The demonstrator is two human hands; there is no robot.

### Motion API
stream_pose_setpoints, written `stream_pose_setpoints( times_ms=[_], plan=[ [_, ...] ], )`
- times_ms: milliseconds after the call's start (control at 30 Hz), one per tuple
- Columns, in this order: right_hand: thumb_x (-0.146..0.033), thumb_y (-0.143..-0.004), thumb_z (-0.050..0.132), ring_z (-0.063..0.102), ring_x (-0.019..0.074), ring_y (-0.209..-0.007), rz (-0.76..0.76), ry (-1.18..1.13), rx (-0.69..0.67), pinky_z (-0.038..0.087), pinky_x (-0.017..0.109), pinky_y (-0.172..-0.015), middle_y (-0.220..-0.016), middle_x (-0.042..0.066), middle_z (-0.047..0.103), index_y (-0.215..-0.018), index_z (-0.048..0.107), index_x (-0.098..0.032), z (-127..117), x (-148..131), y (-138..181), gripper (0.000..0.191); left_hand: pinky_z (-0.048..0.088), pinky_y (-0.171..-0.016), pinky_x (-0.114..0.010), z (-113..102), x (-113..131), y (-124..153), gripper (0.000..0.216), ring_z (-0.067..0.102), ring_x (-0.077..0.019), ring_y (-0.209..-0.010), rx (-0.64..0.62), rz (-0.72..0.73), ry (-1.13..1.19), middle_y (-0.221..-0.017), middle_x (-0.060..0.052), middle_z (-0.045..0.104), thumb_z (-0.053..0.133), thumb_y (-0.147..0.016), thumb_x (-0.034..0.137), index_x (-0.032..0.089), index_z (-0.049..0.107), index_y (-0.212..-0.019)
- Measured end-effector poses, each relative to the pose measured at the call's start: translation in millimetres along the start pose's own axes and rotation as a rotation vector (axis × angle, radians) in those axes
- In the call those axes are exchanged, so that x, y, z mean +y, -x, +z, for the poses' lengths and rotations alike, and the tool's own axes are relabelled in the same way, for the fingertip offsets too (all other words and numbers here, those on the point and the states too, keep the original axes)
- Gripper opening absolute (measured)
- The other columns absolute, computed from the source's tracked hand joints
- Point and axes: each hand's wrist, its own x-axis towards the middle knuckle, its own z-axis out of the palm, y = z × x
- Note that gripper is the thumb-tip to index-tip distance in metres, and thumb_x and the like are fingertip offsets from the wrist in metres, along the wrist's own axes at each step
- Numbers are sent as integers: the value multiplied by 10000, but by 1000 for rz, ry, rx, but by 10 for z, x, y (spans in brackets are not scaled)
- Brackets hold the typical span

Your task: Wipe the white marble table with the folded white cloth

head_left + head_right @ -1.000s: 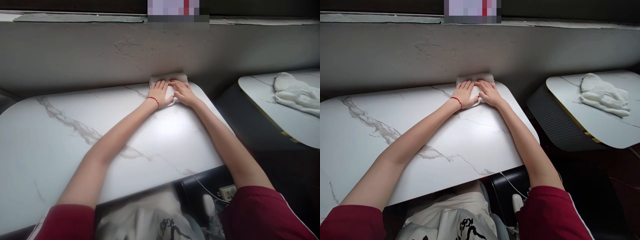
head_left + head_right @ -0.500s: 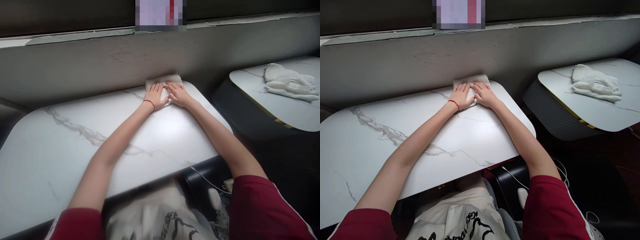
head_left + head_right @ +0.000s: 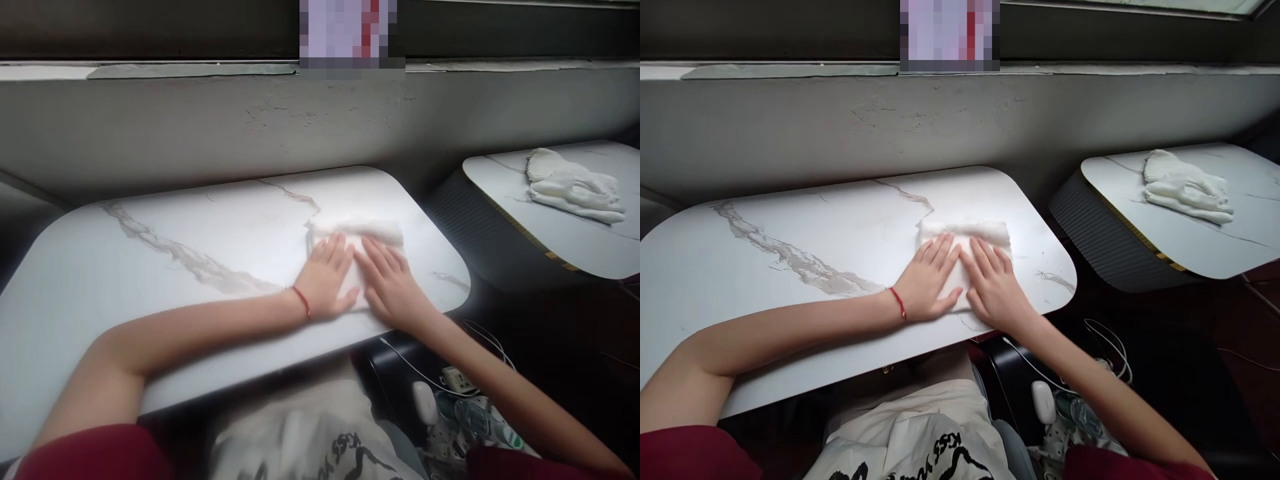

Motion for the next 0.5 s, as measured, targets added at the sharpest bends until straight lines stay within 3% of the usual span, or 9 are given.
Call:
stream_pose_setpoints(
  times_ms=[100,200,400,500],
  plan=[
    [-267,-886,407,309,388,-1515,68,-23,-16,352,666,-1146,-1706,45,153,-1637,-108,-320,-100,-303,338,912,201,-1262,-501,-2,181,250,789,209,-377,-1549,-11,82,21,-1642,-240,272,445,-940,518,13,362,-1540],
    [-267,-880,418,313,394,-1513,124,-49,-37,362,702,-1129,-1707,-4,113,-1626,-134,-361,-128,-395,425,933,219,-1259,-502,-6,207,277,794,227,-370,-1546,-26,127,32,-1638,-223,296,462,-925,535,34,381,-1536],
    [-252,-908,379,252,367,-1544,69,-44,-76,320,661,-1181,-1713,38,110,-1632,-117,-314,-53,-210,121,880,216,-1251,-508,-20,-4,117,800,244,-401,-1534,-12,95,30,-1624,-279,288,455,-940,501,-41,367,-1522],
    [-249,-927,343,222,330,-1559,30,-35,-98,283,609,-1215,-1702,92,181,-1642,15,-245,49,-75,-186,787,227,-1241,-503,-35,-217,15,788,242,-396,-1535,-1,28,8,-1626,-270,292,463,-943,483,-41,365,-1523]
  ],
)
